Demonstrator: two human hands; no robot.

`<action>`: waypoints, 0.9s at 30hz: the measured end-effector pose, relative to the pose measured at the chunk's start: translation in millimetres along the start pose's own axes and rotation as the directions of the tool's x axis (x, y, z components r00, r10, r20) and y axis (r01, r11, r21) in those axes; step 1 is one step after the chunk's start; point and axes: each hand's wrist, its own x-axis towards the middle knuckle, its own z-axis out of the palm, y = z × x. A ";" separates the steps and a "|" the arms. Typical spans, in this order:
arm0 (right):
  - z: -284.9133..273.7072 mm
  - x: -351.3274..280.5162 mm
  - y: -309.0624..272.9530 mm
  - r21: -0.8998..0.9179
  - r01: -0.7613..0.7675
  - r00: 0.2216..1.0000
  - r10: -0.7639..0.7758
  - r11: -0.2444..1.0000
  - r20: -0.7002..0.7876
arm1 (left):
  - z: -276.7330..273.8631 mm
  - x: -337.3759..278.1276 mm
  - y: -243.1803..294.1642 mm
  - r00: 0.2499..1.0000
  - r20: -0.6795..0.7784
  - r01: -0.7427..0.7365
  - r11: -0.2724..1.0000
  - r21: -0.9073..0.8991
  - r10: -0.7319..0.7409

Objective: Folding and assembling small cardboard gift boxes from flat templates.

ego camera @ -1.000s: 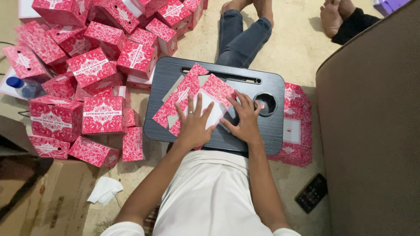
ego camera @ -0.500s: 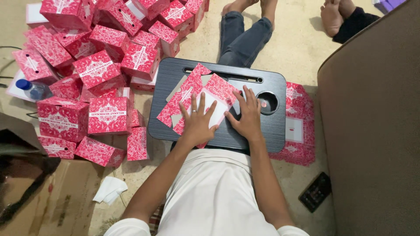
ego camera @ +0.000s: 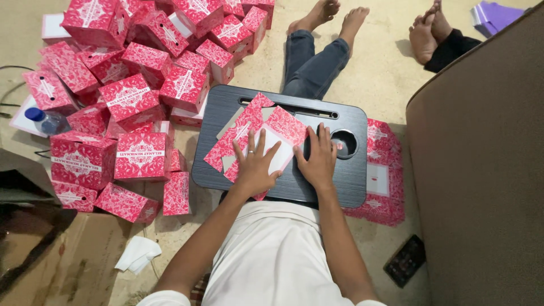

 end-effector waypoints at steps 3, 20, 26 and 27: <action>-4.0 0.1 -4.3 -0.005 -0.036 0.998 0.036 0.999 0.058 | -4.9 -1.1 0.0 1.000 -0.016 -0.018 0.999 -0.029 0.017; -14.8 4.3 -3.9 0.125 -0.004 0.998 -0.004 0.992 0.064 | -0.9 10.2 -9.9 0.992 -0.059 -0.110 0.993 -0.042 0.108; -14.7 -0.1 -2.6 0.209 0.060 0.998 -0.058 0.976 -0.016 | 1.2 8.0 -12.4 0.991 -0.046 -0.131 0.991 -0.038 0.129; -14.0 1.5 -0.5 0.238 0.083 0.996 -0.073 0.968 -0.052 | 0.2 9.2 -12.1 0.989 -0.047 -0.139 0.990 -0.040 0.137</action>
